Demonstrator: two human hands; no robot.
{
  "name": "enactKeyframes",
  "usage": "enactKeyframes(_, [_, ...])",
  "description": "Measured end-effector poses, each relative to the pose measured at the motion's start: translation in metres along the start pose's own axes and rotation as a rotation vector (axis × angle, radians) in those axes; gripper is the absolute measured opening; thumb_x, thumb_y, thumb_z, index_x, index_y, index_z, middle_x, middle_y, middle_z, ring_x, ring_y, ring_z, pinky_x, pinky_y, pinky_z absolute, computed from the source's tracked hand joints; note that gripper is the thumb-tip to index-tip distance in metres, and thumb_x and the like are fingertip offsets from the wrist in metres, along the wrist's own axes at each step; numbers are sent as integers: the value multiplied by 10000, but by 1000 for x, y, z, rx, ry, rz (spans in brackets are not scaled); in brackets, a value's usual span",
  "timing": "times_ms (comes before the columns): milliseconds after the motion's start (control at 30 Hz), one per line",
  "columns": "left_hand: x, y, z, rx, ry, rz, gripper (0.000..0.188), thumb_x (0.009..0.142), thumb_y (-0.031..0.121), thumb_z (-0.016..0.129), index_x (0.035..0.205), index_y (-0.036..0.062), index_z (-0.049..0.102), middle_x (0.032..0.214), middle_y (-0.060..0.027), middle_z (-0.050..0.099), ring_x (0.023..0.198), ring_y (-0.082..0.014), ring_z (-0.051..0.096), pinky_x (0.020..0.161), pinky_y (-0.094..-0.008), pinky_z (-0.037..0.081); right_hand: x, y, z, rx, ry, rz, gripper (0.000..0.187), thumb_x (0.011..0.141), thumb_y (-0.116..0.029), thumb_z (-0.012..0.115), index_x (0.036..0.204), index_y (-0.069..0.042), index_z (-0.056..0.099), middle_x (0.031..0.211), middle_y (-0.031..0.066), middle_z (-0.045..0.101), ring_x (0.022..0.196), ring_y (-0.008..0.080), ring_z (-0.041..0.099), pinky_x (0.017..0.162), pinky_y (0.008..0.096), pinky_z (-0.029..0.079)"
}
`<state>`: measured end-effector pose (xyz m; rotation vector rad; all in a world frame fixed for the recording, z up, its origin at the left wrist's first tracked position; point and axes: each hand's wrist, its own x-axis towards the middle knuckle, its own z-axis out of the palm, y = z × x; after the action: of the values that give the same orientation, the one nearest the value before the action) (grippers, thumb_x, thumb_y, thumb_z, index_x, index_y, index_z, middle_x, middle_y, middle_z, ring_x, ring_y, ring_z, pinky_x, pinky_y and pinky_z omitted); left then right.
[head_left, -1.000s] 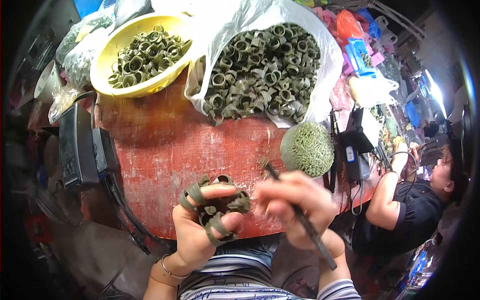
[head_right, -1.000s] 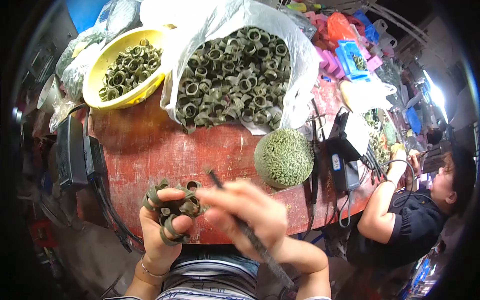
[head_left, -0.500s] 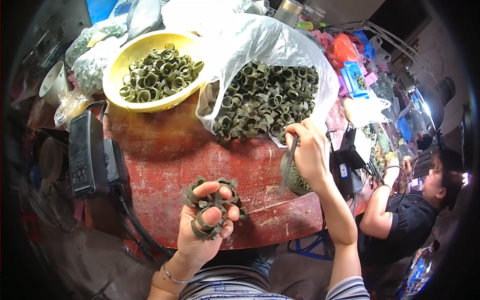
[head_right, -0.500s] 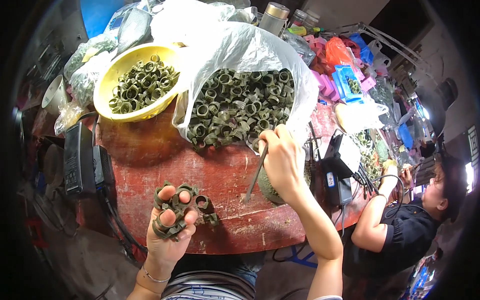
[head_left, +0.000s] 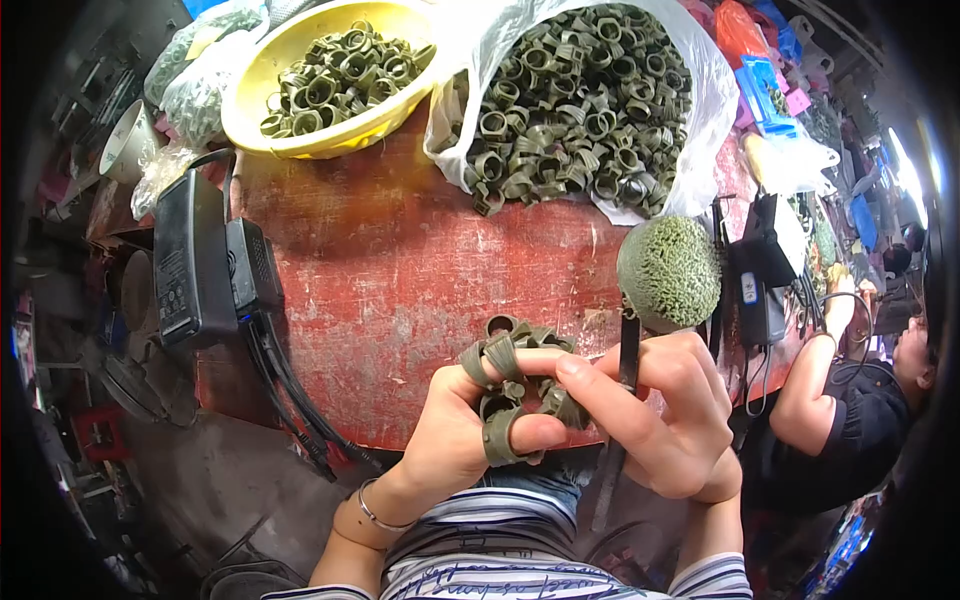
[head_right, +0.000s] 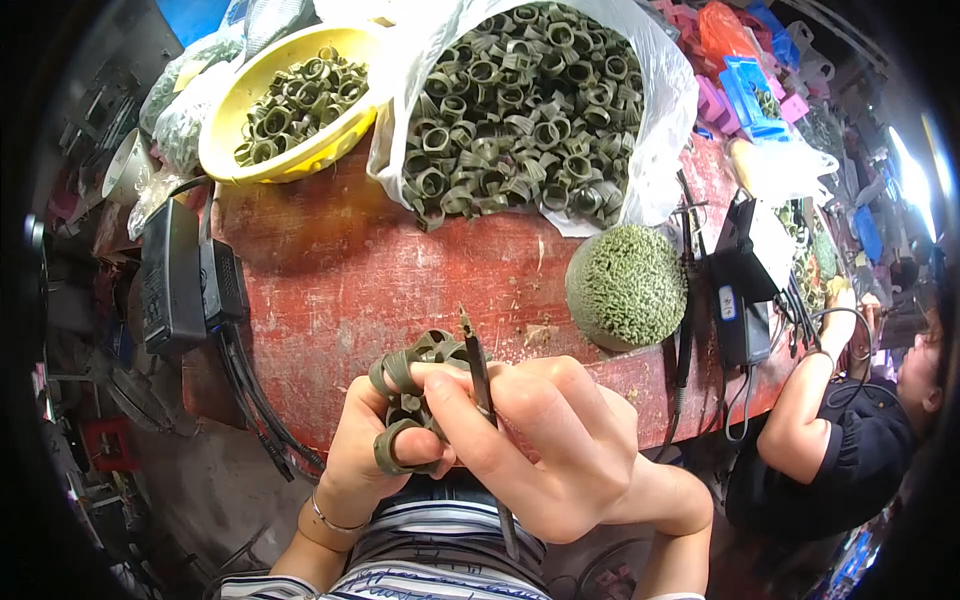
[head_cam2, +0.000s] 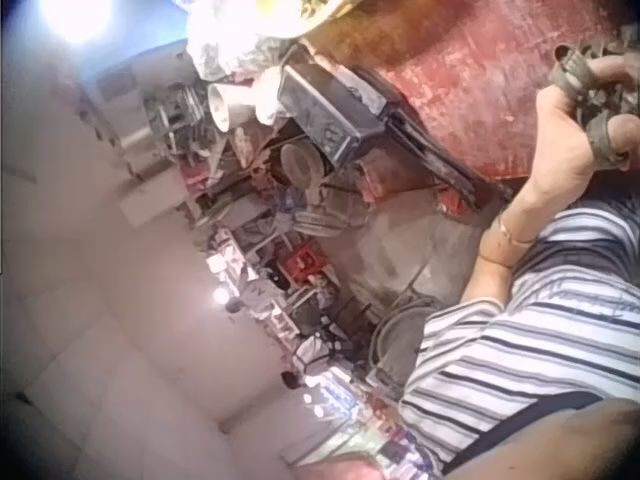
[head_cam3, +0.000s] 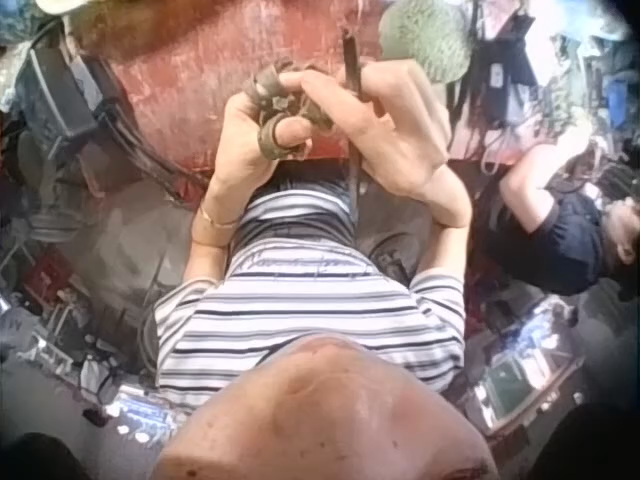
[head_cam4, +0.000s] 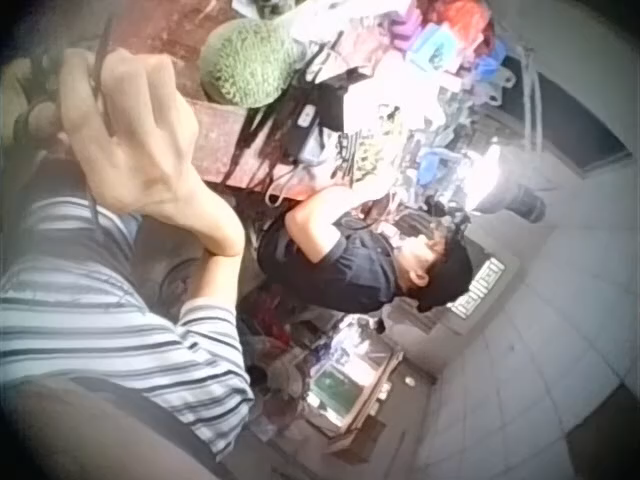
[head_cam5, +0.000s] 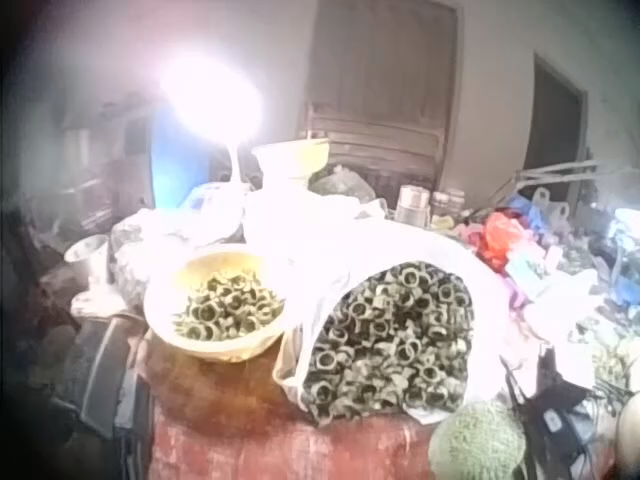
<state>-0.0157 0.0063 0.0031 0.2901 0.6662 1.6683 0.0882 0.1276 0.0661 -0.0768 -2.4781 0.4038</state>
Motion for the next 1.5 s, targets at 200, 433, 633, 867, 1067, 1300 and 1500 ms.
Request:
enactKeyframes(200, [-3,1,6,215,52,103,374,687,45,719,1032,-7,585,996,-81,578,899,-121,543,718,-242,457,-15,-4,7,92,95,135,378,583,23,657,960,6,632,699,55,534,536,148,509,460,241,449])
enactKeyframes(433, [2,2,11,622,57,365,337,689,51,714,1000,-16,602,941,-70,566,819,-127,540,667,-232,443,-49,-14,1,496,249,490,380,889,-384,438,930,-7,463,480,72,582,379,121,530,390,217,419])
enactKeyframes(633, [2,1,21,878,163,457,422,669,336,735,837,-38,636,821,-100,559,769,-183,530,686,-298,429,-60,-9,3,948,220,442,222,803,-120,615,895,78,581,692,161,637,597,228,641,527,301,520])
enactKeyframes(867, [2,6,18,962,-12,476,305,706,55,684,998,2,611,839,-86,583,739,-172,562,642,-279,457,-68,-7,3,955,236,496,186,796,-76,613,927,50,574,749,160,639,656,238,640,582,300,518])
enactKeyframes(1067, [3,6,16,1097,-40,530,325,674,35,701,988,10,620,820,-83,575,731,-184,562,637,-285,462,-72,-9,-2,898,338,519,185,779,-74,631,930,20,579,814,152,643,669,227,631,585,301,510])
enactKeyframes(1300, [4,7,15,1014,-64,486,318,662,56,718,965,12,633,841,-84,575,745,-176,559,625,-269,456,-67,-14,5,806,321,527,340,815,-333,570,788,-1,506,526,126,570,452,187,577,416,288,498])
enactKeyframes(1500, [-1,-4,7,582,-26,199,376,667,172,745,988,13,631,956,-65,581,823,-117,547,656,-209,433,-67,-19,4,891,438,633,343,831,-364,531,803,-29,461,532,135,577,430,170,566,405,264,484])
